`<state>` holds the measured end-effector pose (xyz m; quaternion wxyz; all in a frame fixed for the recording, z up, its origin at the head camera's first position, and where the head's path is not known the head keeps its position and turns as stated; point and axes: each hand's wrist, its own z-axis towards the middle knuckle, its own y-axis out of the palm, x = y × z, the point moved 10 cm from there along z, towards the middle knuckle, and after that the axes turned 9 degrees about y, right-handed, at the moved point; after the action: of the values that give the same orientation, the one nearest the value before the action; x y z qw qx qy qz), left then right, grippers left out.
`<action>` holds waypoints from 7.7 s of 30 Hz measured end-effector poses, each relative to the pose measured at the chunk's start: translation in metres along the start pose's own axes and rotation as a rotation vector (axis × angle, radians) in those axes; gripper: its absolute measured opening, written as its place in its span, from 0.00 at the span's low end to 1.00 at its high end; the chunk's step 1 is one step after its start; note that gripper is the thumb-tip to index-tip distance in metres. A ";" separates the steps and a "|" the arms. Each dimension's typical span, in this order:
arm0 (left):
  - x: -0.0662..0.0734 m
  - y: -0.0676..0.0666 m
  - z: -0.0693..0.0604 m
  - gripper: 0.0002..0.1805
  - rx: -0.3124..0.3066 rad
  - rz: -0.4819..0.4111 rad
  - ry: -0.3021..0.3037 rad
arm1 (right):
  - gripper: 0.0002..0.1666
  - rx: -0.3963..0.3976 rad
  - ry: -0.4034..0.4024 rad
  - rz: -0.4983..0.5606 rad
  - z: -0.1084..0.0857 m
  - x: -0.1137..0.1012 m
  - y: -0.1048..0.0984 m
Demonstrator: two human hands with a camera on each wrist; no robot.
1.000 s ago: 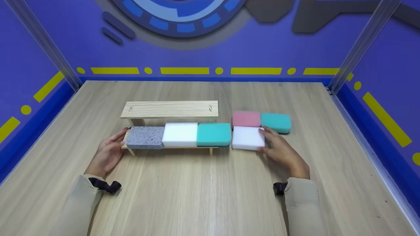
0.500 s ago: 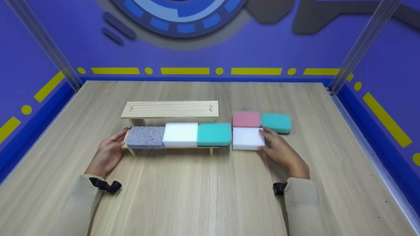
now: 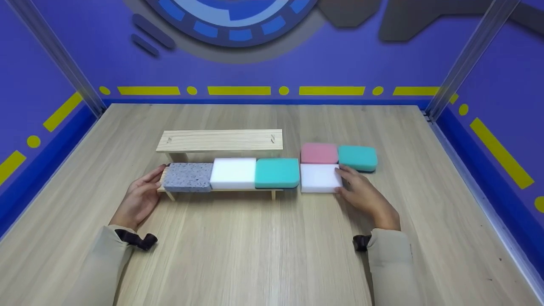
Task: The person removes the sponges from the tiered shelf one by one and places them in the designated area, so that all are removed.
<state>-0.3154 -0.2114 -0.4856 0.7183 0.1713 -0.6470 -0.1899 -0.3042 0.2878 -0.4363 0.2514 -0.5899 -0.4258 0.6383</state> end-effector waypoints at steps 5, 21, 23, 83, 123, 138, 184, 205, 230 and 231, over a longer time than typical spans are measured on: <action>0.001 0.001 0.000 0.34 -0.002 -0.002 0.007 | 0.33 -0.009 0.014 0.005 0.000 0.000 0.000; 0.002 0.001 0.001 0.34 -0.013 0.022 0.017 | 0.36 0.003 0.056 0.076 -0.002 0.002 -0.006; 0.002 0.001 0.001 0.34 -0.010 0.029 0.021 | 0.35 0.018 0.045 0.092 -0.002 0.000 -0.008; 0.001 0.001 0.001 0.34 -0.011 0.020 0.013 | 0.45 0.089 -0.098 0.055 0.013 -0.075 -0.012; 0.001 0.002 0.000 0.35 -0.011 0.026 0.010 | 0.46 -0.026 -0.232 -0.033 0.031 -0.124 0.020; 0.001 0.001 0.000 0.34 -0.009 0.030 0.009 | 0.41 -0.059 -0.191 -0.086 0.032 -0.127 0.028; 0.002 0.001 0.001 0.34 -0.025 0.045 0.017 | 0.39 -0.074 -0.180 -0.133 0.035 -0.131 0.024; 0.002 0.001 0.002 0.34 -0.021 0.021 0.014 | 0.38 -0.061 -0.214 -0.119 0.028 -0.122 0.012; 0.002 0.002 0.000 0.34 -0.024 0.033 0.017 | 0.35 0.011 -0.220 -0.089 0.020 -0.107 -0.007; 0.003 0.002 0.000 0.34 -0.026 0.038 0.017 | 0.35 0.011 -0.213 -0.085 0.020 -0.105 -0.008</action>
<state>-0.3154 -0.2109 -0.4824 0.7296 0.1510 -0.6414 -0.1830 -0.3058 0.2002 -0.3740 0.2346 -0.4987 -0.4715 0.6885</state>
